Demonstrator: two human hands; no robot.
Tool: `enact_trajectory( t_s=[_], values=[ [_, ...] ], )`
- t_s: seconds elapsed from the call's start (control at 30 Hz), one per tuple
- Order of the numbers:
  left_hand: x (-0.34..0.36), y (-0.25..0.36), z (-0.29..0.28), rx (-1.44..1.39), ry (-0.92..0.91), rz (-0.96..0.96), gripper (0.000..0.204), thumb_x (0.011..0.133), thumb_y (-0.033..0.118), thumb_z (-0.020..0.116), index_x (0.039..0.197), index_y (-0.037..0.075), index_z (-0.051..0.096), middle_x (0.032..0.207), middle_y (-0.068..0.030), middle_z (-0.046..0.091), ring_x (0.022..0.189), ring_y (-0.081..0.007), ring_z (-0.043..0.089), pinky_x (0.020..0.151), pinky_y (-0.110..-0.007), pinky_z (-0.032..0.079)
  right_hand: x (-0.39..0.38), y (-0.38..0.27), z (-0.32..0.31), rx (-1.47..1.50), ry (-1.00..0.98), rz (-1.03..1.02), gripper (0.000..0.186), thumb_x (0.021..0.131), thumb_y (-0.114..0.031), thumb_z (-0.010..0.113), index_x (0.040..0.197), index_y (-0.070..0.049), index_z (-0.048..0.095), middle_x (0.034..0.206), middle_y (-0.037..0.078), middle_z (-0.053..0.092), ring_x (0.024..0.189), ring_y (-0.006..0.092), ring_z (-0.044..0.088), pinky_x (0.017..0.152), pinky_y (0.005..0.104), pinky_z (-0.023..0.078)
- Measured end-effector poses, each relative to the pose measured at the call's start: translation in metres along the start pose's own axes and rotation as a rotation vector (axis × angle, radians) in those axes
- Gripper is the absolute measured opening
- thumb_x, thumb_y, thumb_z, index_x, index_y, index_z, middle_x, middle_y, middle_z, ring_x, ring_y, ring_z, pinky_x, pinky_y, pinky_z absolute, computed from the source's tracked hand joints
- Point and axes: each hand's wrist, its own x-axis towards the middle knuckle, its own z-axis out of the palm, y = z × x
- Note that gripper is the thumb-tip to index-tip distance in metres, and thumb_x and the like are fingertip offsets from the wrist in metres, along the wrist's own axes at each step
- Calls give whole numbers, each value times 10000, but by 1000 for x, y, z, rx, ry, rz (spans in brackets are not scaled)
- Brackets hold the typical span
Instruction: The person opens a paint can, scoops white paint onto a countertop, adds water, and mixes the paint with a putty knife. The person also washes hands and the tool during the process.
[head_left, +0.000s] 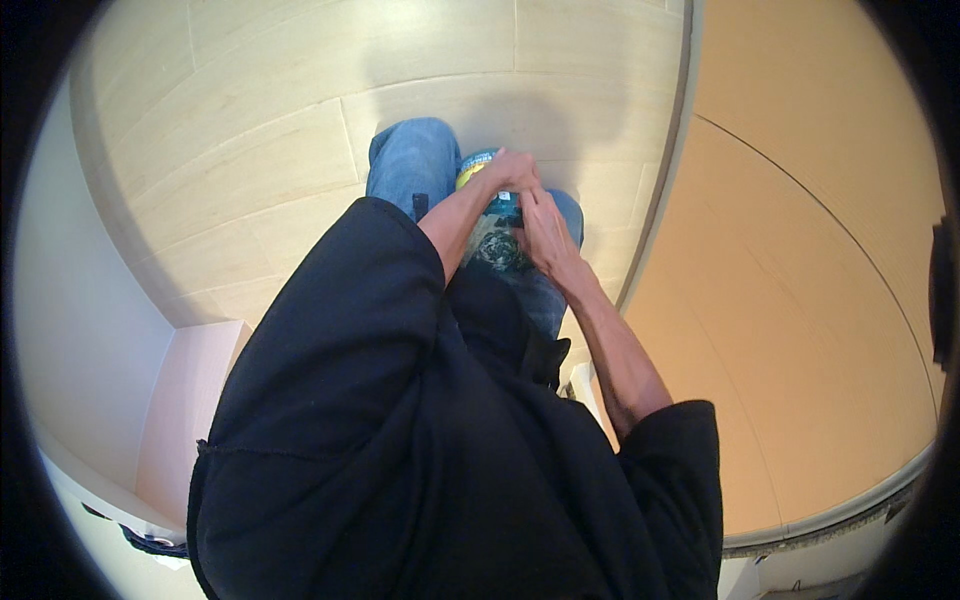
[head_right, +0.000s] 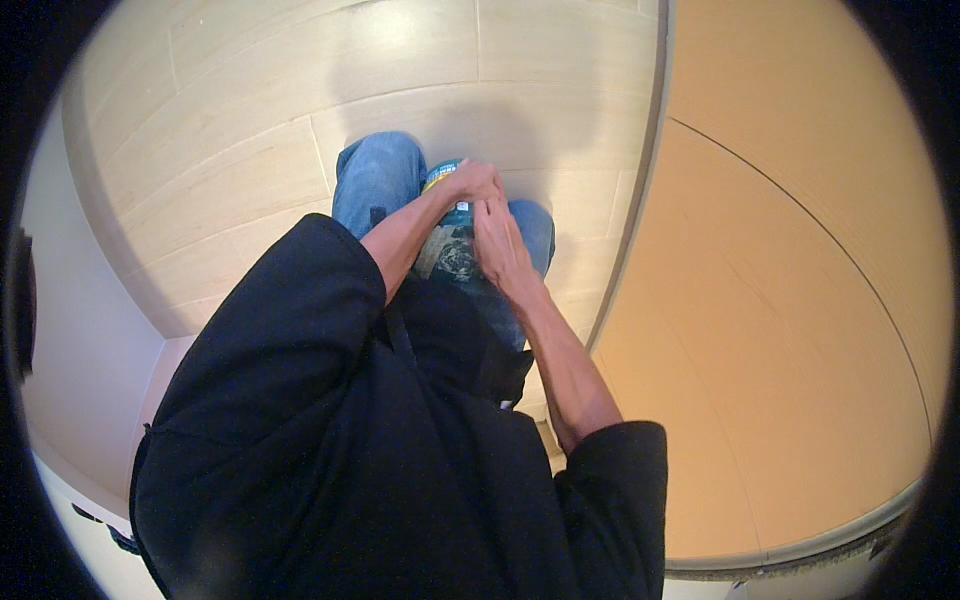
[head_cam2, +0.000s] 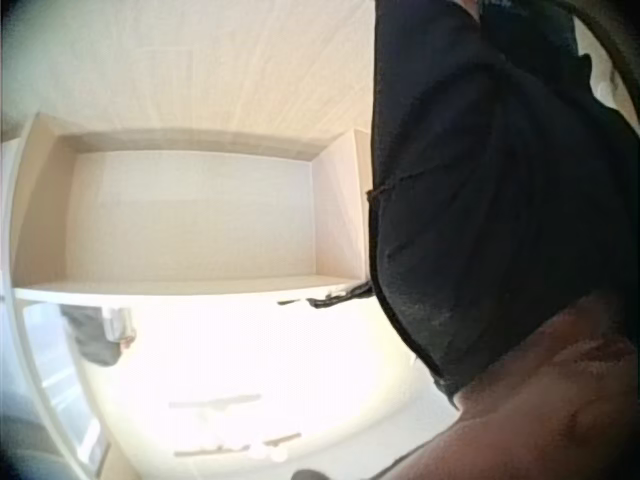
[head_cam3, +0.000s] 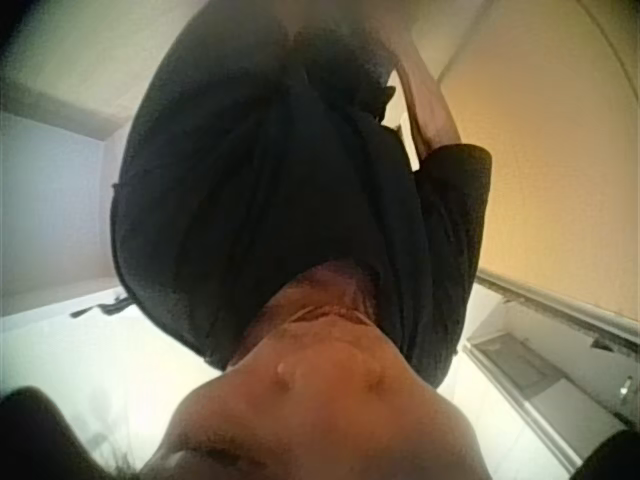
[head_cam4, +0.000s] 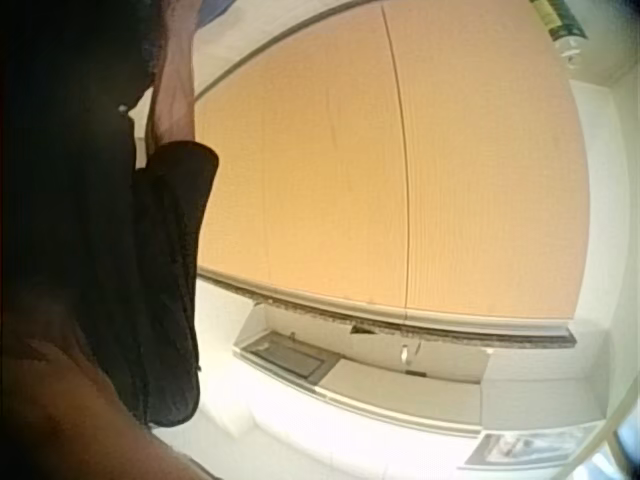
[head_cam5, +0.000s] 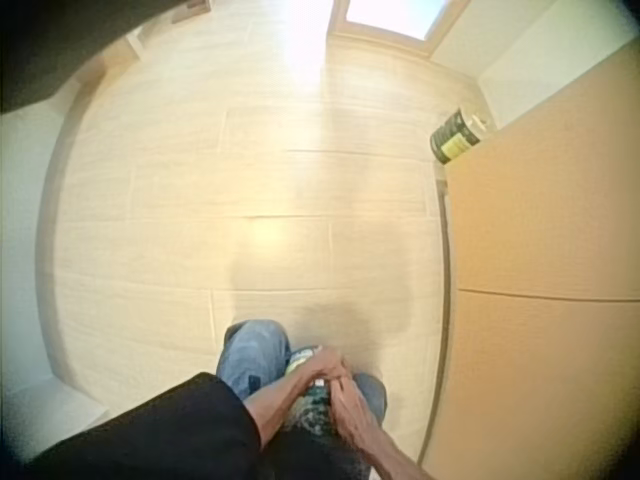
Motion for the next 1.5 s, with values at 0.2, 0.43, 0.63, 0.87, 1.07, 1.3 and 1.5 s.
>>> enact_trajectory(
  t_s=[0.2, 0.43, 0.63, 0.87, 1.07, 1.3, 1.5],
  values=[
    [7, -4, 5, 74, 40, 20, 353, 710, 462, 711, 891, 173, 800, 1005, -152, 751, 1039, -342, 688, 949, -507, 440, -5, -11, -12, -93, -33, -108, 636, 645, 2, 824, 1184, 18, 488, 1229, 232, 547, 1155, 437, 532, 978, 486, 469],
    [6, -5, -2, 39, -27, 26, 315, 711, 462, 734, 882, 208, 804, 952, -75, 768, 1003, -298, 707, 950, -510, 437, 0, -3, -4, -15, -36, -66, 609, 629, -10, 837, 1129, -1, 489, 1121, 211, 577, 1087, 433, 554, 921, 476, 474],
    [6, -7, -1, 30, 2, 37, 292, 712, 444, 728, 870, 211, 805, 952, -72, 769, 974, -286, 716, 967, -536, 425, 1, 5, -2, 36, -30, -104, 569, 645, -11, 829, 1089, 13, 476, 1077, 219, 573, 1043, 435, 557, 894, 478, 469],
    [6, -11, 1, -17, 10, 42, 277, 680, 420, 735, 837, 203, 806, 946, -98, 764, 978, -309, 709, 958, -536, 431, 0, -2, -1, -14, -91, -13, 608, 633, 30, 818, 1133, 54, 472, 1166, 275, 551, 1117, 461, 540, 954, 480, 470],
    [0, -12, -3, -6, -16, 42, 302, 670, 396, 731, 857, 171, 803, 989, -130, 756, 999, -336, 703, 911, -507, 455, 3, -6, 3, -9, -60, -65, 534, 668, -12, 824, 1059, 6, 461, 1051, 239, 558, 1019, 447, 550, 868, 485, 460],
    [0, -23, 4, -41, 15, 57, 338, 706, 443, 727, 886, 167, 802, 946, -119, 760, 955, -321, 707, 953, -568, 431, 5, -1, 16, -11, -50, -37, 538, 672, -22, 831, 1067, -7, 466, 1049, 241, 562, 1013, 448, 555, 857, 482, 463],
    [-8, -27, 3, -18, 35, 7, 358, 675, 437, 748, 876, 146, 801, 938, -108, 763, 929, -311, 707, 956, -572, 424, -13, -36, 9, -53, -159, 4, 499, 645, 53, 739, 1064, 1, 472, 1019, 242, 554, 992, 469, 546, 853, 511, 451]
  ],
)
